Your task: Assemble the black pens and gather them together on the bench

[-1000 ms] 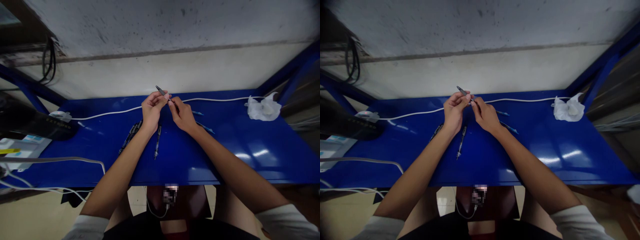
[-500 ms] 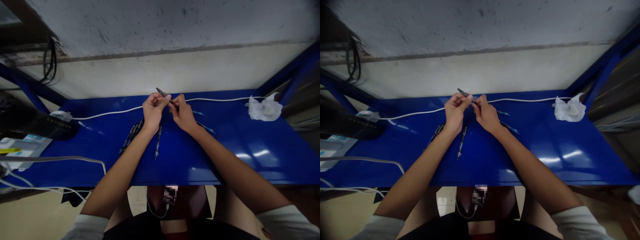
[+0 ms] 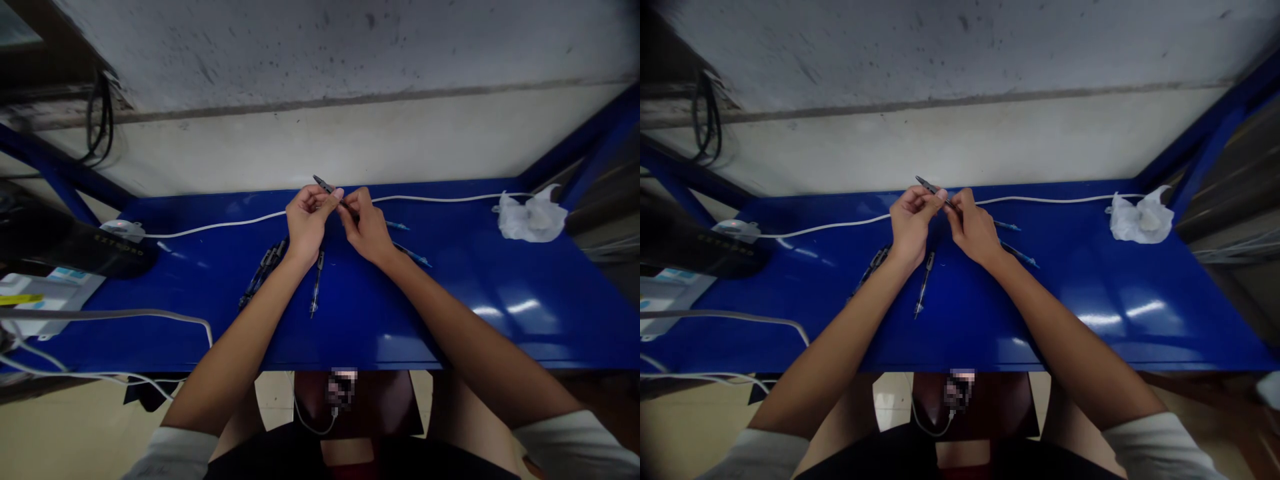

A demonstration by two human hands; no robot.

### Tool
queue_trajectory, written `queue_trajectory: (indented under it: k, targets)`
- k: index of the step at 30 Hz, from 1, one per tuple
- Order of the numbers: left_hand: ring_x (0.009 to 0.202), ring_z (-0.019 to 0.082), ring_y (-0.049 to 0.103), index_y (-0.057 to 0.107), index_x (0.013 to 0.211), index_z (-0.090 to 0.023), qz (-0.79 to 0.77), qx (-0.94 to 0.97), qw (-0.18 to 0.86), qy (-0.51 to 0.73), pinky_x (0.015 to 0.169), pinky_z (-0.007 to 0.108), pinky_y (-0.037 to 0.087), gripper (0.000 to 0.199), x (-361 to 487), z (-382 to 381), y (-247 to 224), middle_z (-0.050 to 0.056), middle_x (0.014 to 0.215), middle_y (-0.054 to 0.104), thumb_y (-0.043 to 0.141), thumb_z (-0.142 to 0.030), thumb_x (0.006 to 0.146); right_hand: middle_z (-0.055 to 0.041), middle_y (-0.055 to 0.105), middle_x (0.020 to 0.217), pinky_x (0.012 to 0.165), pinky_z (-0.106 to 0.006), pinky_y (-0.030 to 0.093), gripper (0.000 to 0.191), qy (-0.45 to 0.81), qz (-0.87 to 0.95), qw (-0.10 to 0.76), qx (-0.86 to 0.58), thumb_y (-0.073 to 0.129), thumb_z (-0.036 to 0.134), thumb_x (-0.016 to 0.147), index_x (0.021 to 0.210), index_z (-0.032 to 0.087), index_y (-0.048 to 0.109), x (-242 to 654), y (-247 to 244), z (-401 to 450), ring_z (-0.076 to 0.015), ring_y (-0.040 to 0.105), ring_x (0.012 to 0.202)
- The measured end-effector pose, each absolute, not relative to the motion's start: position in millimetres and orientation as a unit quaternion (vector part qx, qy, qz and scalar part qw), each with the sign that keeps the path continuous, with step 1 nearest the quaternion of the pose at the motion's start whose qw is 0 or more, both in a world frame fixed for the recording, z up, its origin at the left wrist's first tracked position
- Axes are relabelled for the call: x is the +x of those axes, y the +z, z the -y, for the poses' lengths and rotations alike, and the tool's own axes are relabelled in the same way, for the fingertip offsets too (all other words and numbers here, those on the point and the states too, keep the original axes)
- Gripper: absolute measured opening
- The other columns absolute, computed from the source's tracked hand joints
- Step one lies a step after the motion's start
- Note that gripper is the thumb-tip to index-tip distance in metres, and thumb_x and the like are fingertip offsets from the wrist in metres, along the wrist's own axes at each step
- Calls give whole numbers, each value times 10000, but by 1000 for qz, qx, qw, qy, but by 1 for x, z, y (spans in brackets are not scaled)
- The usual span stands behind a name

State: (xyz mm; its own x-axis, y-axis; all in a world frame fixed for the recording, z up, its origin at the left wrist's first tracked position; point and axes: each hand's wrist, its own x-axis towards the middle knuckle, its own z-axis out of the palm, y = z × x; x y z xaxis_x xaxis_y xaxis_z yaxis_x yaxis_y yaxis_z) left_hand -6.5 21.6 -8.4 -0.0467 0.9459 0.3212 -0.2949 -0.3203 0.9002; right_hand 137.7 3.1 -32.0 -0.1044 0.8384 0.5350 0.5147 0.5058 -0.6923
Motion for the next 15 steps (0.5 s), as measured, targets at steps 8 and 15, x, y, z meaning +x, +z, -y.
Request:
queue_trajectory:
  k: [8,15]
  targets:
    - [731,129,657,750,862,-223,-335,497,473,645,742,272,542,304,-7,-22,-10,3,821,749,982,-416,819,-31,680,868,700,-367,399,250,122,737,464,-475,438,476,1170,1052,276,528,139,-33,-5,-230,645,735]
    - [749,132,687,723,830,-215,-332,495,479,644,773,272,557,335,-7,-21,-8,-2,793,736,994,-413,812,11,641,780,636,-351,371,207,144,719,477,-485,529,489,1133,1123,283,517,137,-31,-3,-205,586,621]
